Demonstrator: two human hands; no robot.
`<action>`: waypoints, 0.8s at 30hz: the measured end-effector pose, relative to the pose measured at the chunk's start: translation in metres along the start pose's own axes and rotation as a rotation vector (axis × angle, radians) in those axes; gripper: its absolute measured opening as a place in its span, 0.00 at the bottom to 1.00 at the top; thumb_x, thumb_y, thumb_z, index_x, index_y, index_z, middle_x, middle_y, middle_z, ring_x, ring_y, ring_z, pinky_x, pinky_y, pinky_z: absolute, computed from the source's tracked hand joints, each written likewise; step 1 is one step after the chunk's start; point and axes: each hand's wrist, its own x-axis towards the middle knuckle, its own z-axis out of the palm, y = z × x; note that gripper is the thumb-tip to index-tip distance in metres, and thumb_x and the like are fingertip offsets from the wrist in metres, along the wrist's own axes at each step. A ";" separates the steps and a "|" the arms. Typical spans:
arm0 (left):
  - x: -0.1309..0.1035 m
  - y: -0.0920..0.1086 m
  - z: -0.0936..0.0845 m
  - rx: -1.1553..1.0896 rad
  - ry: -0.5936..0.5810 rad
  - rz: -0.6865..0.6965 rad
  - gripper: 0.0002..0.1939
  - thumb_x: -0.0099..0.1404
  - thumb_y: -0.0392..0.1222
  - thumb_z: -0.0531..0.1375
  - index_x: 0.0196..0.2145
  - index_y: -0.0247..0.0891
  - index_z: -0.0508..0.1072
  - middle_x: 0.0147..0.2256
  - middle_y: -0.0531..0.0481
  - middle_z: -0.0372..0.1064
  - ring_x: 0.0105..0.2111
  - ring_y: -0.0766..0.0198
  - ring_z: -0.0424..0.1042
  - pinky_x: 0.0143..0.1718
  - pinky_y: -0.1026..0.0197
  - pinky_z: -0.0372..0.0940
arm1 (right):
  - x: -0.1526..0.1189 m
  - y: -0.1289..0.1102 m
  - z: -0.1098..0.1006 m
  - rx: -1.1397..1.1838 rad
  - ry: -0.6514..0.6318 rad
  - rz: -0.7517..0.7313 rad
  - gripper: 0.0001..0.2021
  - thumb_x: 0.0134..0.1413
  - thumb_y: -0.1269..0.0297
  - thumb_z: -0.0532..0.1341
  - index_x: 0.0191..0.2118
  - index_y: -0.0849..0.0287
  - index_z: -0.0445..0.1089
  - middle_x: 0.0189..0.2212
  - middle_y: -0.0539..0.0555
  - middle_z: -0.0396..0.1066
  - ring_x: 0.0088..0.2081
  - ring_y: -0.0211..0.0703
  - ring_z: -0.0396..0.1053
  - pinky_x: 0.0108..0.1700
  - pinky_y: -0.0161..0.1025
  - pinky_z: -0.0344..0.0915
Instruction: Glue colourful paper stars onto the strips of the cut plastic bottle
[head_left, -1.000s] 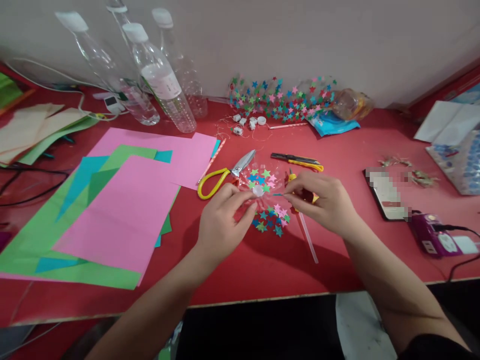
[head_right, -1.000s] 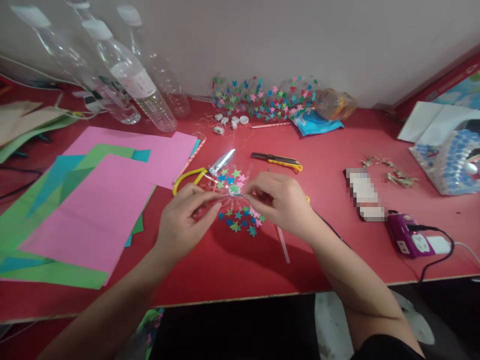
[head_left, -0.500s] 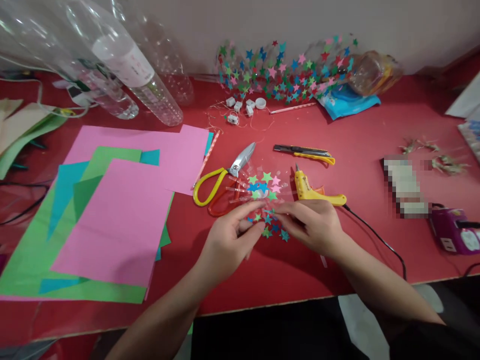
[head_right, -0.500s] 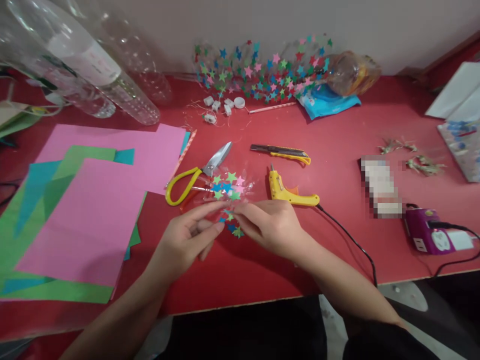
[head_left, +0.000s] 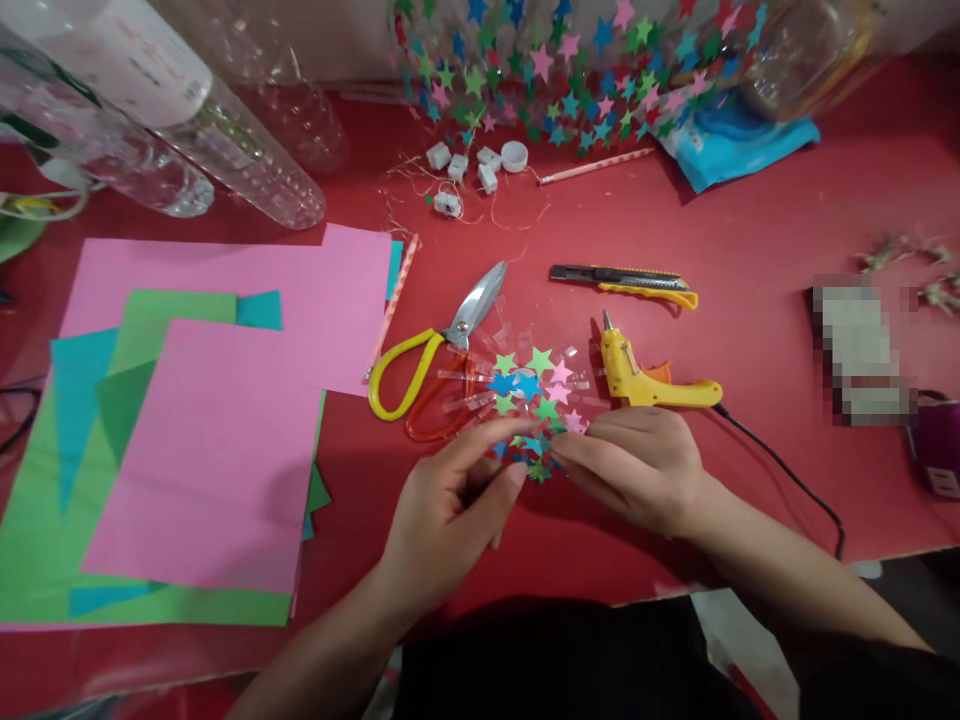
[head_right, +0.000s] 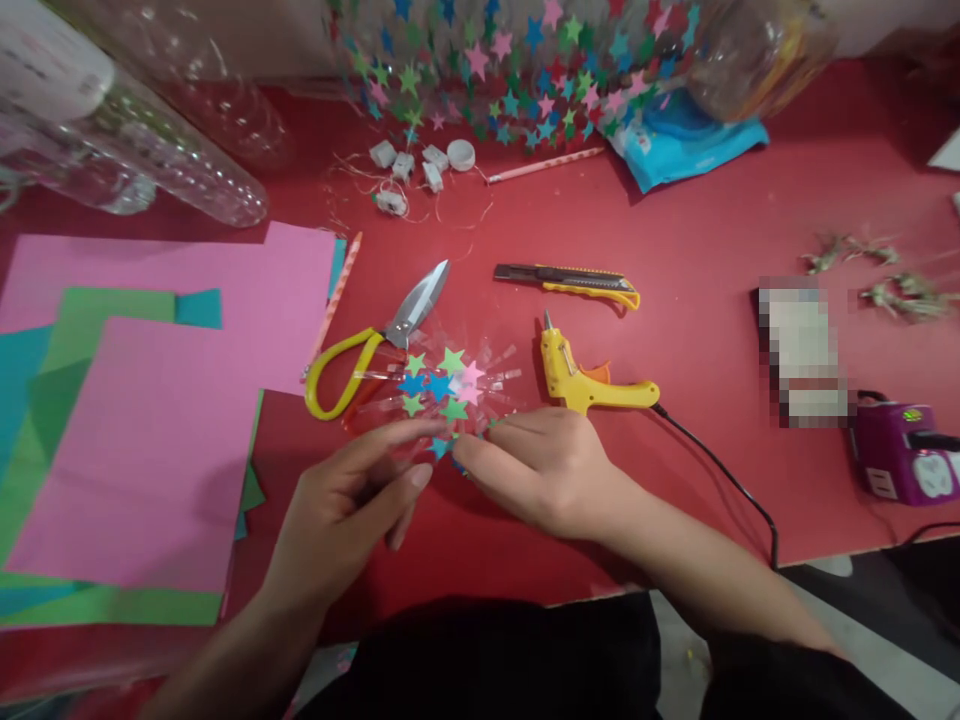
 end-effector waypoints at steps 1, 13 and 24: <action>0.000 -0.001 0.001 0.020 0.009 0.023 0.16 0.67 0.39 0.56 0.52 0.41 0.72 0.13 0.63 0.56 0.13 0.75 0.57 0.17 0.72 0.55 | 0.000 0.000 0.000 -0.001 -0.004 0.000 0.04 0.60 0.74 0.59 0.41 0.63 0.68 0.20 0.46 0.66 0.22 0.35 0.59 0.24 0.37 0.55; 0.004 -0.004 0.003 0.076 0.039 0.050 0.14 0.67 0.40 0.58 0.49 0.44 0.74 0.14 0.62 0.59 0.13 0.75 0.59 0.16 0.72 0.56 | 0.003 -0.002 0.003 -0.001 -0.006 0.085 0.02 0.59 0.72 0.60 0.38 0.62 0.70 0.19 0.45 0.66 0.21 0.33 0.61 0.24 0.36 0.57; 0.006 0.000 0.004 0.052 0.072 -0.023 0.09 0.65 0.42 0.59 0.42 0.42 0.76 0.12 0.62 0.58 0.11 0.74 0.58 0.15 0.70 0.54 | 0.010 -0.011 0.001 0.063 -0.058 0.255 0.05 0.62 0.69 0.58 0.35 0.61 0.70 0.20 0.47 0.69 0.20 0.33 0.63 0.24 0.34 0.58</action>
